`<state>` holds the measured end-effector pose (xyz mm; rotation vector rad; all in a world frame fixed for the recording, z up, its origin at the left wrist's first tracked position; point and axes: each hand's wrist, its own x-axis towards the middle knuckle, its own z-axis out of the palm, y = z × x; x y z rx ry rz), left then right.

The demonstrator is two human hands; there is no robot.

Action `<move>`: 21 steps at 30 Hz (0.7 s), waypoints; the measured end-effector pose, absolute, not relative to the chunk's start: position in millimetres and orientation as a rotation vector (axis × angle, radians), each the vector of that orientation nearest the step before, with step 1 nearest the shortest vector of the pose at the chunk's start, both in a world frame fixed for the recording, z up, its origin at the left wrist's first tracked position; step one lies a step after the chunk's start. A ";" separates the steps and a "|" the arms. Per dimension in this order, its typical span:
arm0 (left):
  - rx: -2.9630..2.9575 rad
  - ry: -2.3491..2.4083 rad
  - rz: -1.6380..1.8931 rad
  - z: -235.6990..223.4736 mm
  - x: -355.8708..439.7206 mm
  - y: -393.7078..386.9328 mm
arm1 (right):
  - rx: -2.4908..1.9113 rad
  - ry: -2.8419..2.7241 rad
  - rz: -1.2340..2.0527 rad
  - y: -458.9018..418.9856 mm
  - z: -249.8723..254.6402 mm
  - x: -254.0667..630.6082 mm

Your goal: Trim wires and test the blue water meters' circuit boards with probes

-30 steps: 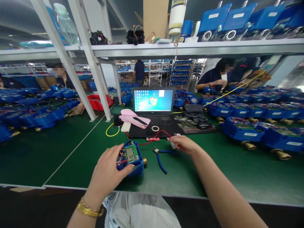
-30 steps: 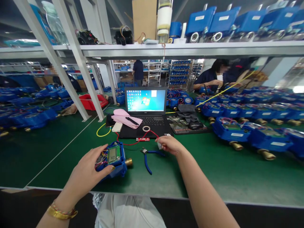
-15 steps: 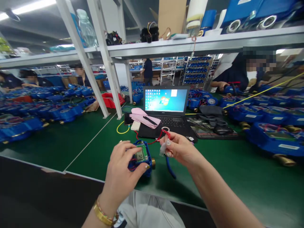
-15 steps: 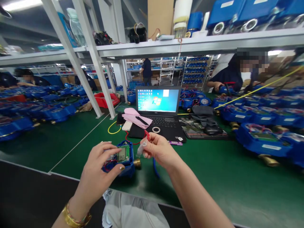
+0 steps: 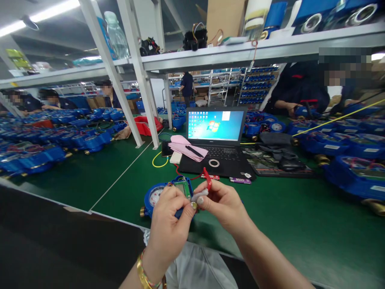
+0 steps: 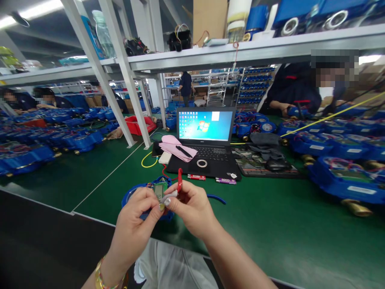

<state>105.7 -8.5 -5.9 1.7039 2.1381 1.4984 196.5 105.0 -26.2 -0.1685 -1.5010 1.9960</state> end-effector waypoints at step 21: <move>1.395 3.118 1.334 -13.2 43.6 -72.3 | -0.352 -1.537 2.028 128.0 -33.9 192.8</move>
